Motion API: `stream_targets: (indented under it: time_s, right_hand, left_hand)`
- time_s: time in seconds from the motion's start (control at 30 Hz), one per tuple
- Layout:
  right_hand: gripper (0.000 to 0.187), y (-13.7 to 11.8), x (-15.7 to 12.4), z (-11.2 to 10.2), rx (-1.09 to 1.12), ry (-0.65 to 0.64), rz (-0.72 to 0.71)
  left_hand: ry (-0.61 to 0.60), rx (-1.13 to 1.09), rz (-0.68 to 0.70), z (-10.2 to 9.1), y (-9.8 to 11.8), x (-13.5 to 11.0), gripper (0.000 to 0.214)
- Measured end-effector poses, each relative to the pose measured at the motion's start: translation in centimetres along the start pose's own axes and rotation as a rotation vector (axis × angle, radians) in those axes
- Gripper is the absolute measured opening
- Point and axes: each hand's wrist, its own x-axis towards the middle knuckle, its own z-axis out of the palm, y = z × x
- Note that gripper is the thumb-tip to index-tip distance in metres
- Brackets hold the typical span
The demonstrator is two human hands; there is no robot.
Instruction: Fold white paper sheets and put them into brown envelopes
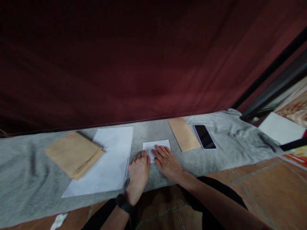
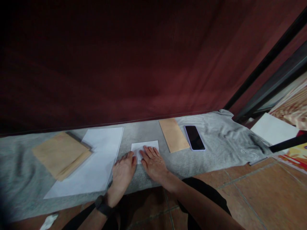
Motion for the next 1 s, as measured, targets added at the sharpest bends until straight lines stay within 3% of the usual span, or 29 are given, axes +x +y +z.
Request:
stream_targets:
  time_s: [0.17, 0.33, 1.0]
  right_hand:
    - [0.045, 0.0, 0.1, 0.1, -0.017, 0.009, -0.016]
    - [0.047, 0.0, 0.0, 0.4, -0.024, 0.029, -0.011]
    - [0.057, 1.1, -1.4, 0.8, -0.12, 0.024, 0.116]
  left_hand:
    - [0.142, 0.043, 0.259, 1.6, -0.2, 0.1, 0.038]
    - [0.15, -0.059, 0.438, 4.1, -0.3, 0.3, 0.059]
    - [0.039, -0.062, 0.31, 4.2, 0.0, 0.3, 0.058]
